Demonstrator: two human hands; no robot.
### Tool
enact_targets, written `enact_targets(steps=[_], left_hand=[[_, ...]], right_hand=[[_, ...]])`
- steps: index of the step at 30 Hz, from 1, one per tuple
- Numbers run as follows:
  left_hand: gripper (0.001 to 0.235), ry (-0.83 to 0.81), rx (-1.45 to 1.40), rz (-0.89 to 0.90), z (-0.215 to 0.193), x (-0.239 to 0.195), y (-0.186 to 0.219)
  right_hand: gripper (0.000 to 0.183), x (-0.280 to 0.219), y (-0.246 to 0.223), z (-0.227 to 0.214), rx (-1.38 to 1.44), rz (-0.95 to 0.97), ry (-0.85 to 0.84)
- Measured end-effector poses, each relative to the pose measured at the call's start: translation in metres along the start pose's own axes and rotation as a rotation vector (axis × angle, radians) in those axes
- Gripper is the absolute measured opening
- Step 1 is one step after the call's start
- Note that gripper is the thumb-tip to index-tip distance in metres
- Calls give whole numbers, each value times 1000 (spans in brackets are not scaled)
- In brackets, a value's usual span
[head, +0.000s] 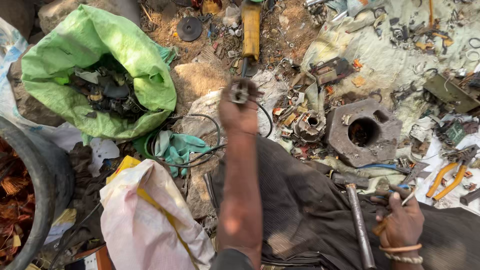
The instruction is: The person dismantles a motor or electronic component using a hammer and pliers. They repeatedly strike the component to break it apart, extract copper wire, and separate metal pieces.
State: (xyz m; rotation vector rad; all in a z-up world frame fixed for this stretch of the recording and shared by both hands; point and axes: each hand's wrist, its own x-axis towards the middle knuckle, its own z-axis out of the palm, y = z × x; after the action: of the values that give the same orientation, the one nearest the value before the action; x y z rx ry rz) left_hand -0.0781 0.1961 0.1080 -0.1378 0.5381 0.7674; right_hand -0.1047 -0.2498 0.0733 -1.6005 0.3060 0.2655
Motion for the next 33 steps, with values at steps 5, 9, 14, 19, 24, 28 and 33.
enact_targets(steps=[5, 9, 14, 19, 24, 28, 33], left_hand=[[101, 80, -346, 298, 67, 41, 155], [84, 44, 166, 308, 44, 65, 142], [30, -419, 762, 76, -3, 41, -26], [73, -774, 2319, 218, -42, 11, -144], [118, -839, 2769, -379, -62, 15, -155], [108, -849, 2769, -354, -64, 13, -155], [92, -890, 2745, -240, -71, 16, -156]], right_hand=[[20, 21, 5, -36, 61, -170, 45], [30, 73, -14, -77, -108, -175, 84], [51, 154, -11, -149, -517, -137, 171], [47, 178, 13, -160, -907, -433, 413], [24, 153, 1, -100, -960, -371, 203], [32, 152, 1, 16, -1009, -523, -91], [45, 180, 5, 131, -1247, -786, -245]])
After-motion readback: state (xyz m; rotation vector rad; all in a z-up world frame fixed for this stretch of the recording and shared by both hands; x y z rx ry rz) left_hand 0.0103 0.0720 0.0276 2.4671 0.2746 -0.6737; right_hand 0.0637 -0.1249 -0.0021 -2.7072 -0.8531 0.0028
